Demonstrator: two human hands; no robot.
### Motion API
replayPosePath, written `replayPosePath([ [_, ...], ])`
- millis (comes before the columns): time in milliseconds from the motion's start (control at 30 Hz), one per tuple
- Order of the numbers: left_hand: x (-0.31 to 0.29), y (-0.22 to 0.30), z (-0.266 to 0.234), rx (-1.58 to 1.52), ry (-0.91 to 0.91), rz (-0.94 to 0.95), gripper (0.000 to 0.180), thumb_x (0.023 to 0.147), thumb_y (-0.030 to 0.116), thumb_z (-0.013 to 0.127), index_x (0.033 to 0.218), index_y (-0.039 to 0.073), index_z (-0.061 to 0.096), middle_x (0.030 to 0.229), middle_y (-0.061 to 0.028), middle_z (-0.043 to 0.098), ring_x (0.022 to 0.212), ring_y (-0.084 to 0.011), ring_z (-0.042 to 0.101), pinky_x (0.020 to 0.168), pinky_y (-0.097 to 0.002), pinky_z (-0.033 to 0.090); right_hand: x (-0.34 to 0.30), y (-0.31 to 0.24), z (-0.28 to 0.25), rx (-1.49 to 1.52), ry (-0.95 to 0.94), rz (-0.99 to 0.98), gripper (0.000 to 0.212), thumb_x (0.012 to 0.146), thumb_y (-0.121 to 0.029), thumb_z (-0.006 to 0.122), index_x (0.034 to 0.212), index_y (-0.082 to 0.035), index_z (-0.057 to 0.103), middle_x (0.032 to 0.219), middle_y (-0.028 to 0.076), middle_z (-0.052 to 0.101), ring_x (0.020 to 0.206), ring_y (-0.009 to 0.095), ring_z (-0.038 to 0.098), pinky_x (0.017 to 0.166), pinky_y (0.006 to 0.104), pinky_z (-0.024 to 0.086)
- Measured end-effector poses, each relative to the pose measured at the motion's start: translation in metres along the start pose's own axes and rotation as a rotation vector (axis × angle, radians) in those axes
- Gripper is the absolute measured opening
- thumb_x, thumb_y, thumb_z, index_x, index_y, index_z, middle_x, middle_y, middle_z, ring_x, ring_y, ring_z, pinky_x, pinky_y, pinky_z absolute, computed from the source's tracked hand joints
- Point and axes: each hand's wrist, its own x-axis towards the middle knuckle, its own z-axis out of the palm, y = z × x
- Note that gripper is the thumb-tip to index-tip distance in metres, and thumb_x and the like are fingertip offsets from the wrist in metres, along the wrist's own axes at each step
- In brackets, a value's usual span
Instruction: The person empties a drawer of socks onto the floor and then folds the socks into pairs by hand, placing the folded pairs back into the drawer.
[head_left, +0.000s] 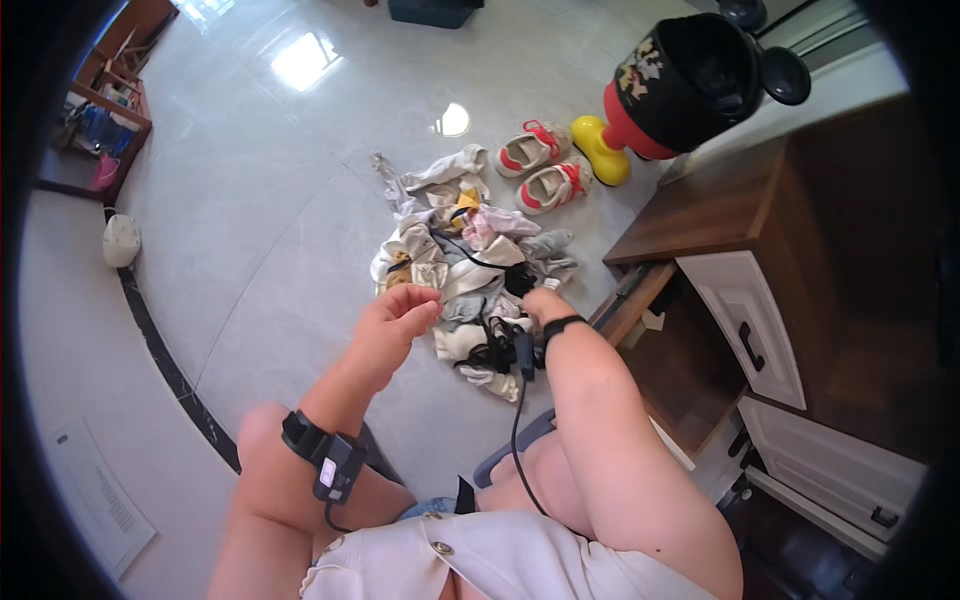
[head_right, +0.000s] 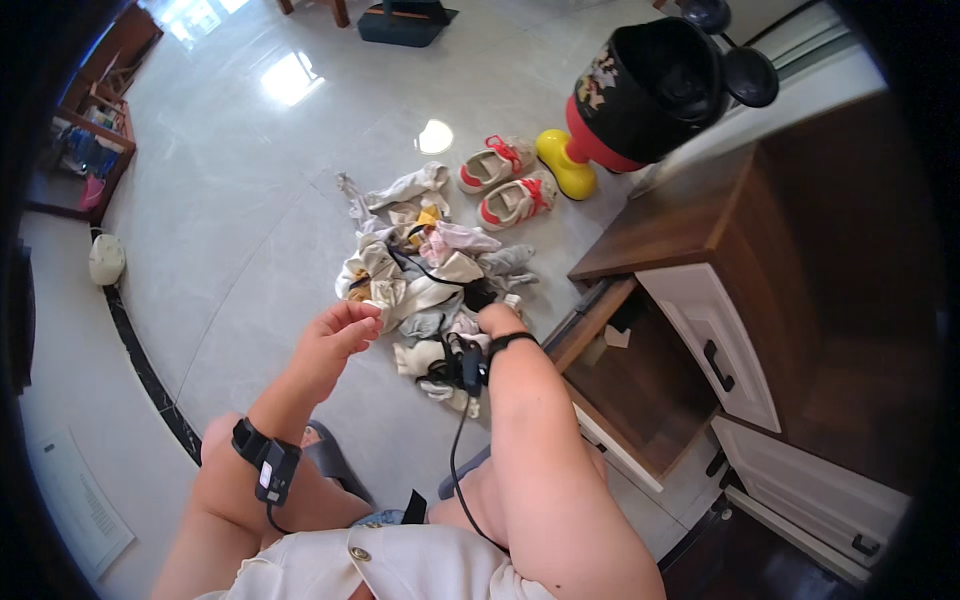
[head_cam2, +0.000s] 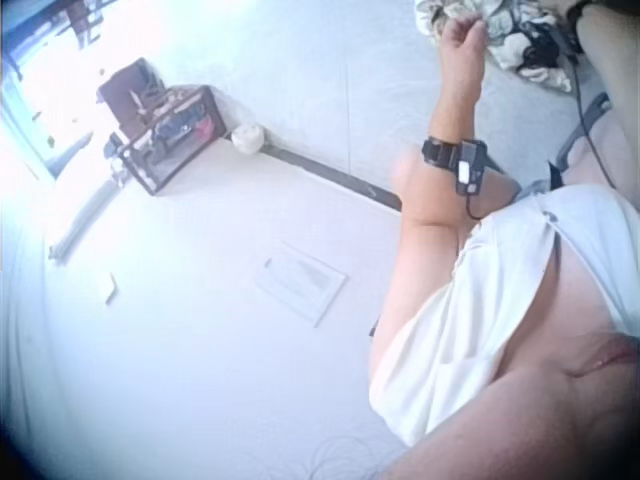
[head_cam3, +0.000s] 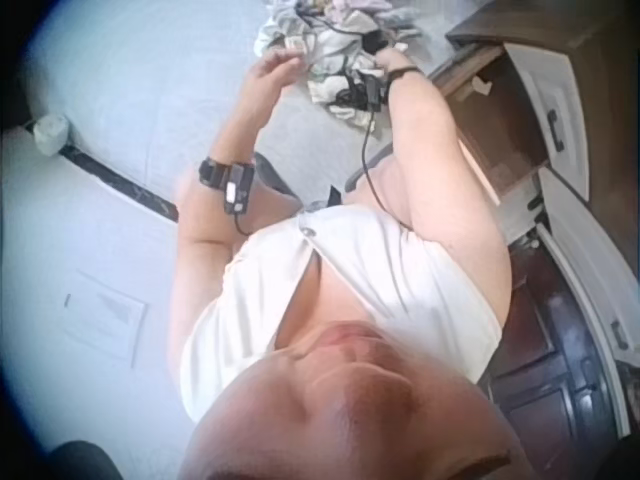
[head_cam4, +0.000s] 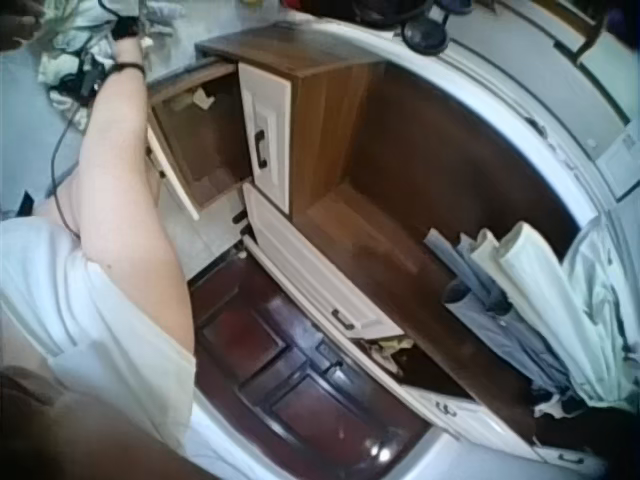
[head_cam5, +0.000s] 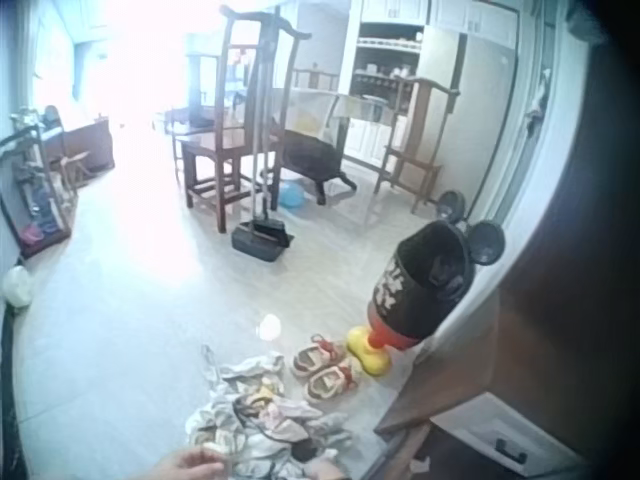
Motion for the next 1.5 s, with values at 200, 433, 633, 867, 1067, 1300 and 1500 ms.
replayPosePath([
  [200,-0.027,0.015,-0.023,0.050,-0.027,0.028,0.021,0.087,0.018,0.060,0.105,0.007,0.059,0.098,0.0008,0.060,0.090,-0.0073,0.052,0.080,-0.0239,0.040,-0.102,-0.107,-0.106,0.421,0.249,0.000,0.029,0.079,-0.014,0.059,0.106,-0.005,0.063,0.110,0.016,0.063,0.096,0.027,0.062,0.083,0.0352,0.048],
  [433,-0.017,0.037,-0.019,-0.153,-0.188,0.019,0.043,0.096,0.034,0.047,0.130,0.008,0.043,0.116,-0.0053,0.055,0.100,-0.0133,0.054,0.087,-0.0296,0.045,-0.280,-0.172,-0.209,1.201,0.443,-0.738,0.050,0.075,0.000,0.065,0.120,-0.004,0.045,0.109,0.011,0.058,0.096,0.018,0.058,0.086,0.0310,0.047],
  [633,-0.011,0.047,-0.048,-0.441,-0.134,0.113,0.040,0.098,0.028,0.042,0.131,0.005,0.042,0.116,-0.0081,0.057,0.105,-0.0181,0.055,0.090,-0.0338,0.046,-0.341,-0.203,-0.164,0.803,0.560,-0.995,0.022,0.071,-0.011,0.072,0.088,-0.002,0.060,0.086,0.010,0.055,0.084,0.028,0.055,0.073,0.0346,0.045],
  [867,-0.015,0.064,-0.057,-0.496,0.167,0.300,0.038,0.099,0.029,0.041,0.127,0.004,0.046,0.113,-0.0075,0.058,0.104,-0.0162,0.055,0.091,-0.0327,0.045,-0.318,-0.199,-0.161,1.222,0.046,-0.886,0.012,0.088,-0.009,0.060,0.083,0.002,0.062,0.082,0.001,0.059,0.073,0.006,0.051,0.066,0.0219,0.041],
  [1067,-0.007,0.057,-0.058,-0.499,0.295,0.387,0.035,0.097,0.030,0.045,0.118,0.003,0.053,0.105,-0.0072,0.060,0.098,-0.0156,0.059,0.084,-0.0323,0.049,-0.303,-0.182,-0.167,1.256,0.090,-0.849,0.021,0.079,0.000,0.067,0.098,-0.001,0.057,0.081,-0.002,0.057,0.070,0.004,0.051,0.061,0.0193,0.041],
  [1300,0.000,0.053,-0.055,-0.681,0.132,0.335,0.033,0.097,0.033,0.045,0.106,0.002,0.055,0.103,-0.0106,0.061,0.092,-0.0178,0.061,0.082,-0.0325,0.051,-0.306,-0.167,-0.179,1.189,-0.231,-0.766,0.029,0.082,-0.001,0.060,0.111,0.003,0.057,0.089,0.001,0.061,0.072,0.005,0.054,0.064,0.0198,0.044],
  [1500,0.001,0.057,-0.043,-0.625,0.065,0.359,0.033,0.096,0.028,0.046,0.116,0.002,0.050,0.107,-0.0091,0.060,0.096,-0.0187,0.060,0.084,-0.0328,0.049,-0.300,-0.155,-0.187,1.415,-0.277,-0.666,0.015,0.089,-0.004,0.048,0.099,0.002,0.058,0.094,0.003,0.062,0.086,0.006,0.057,0.073,0.0201,0.046],
])
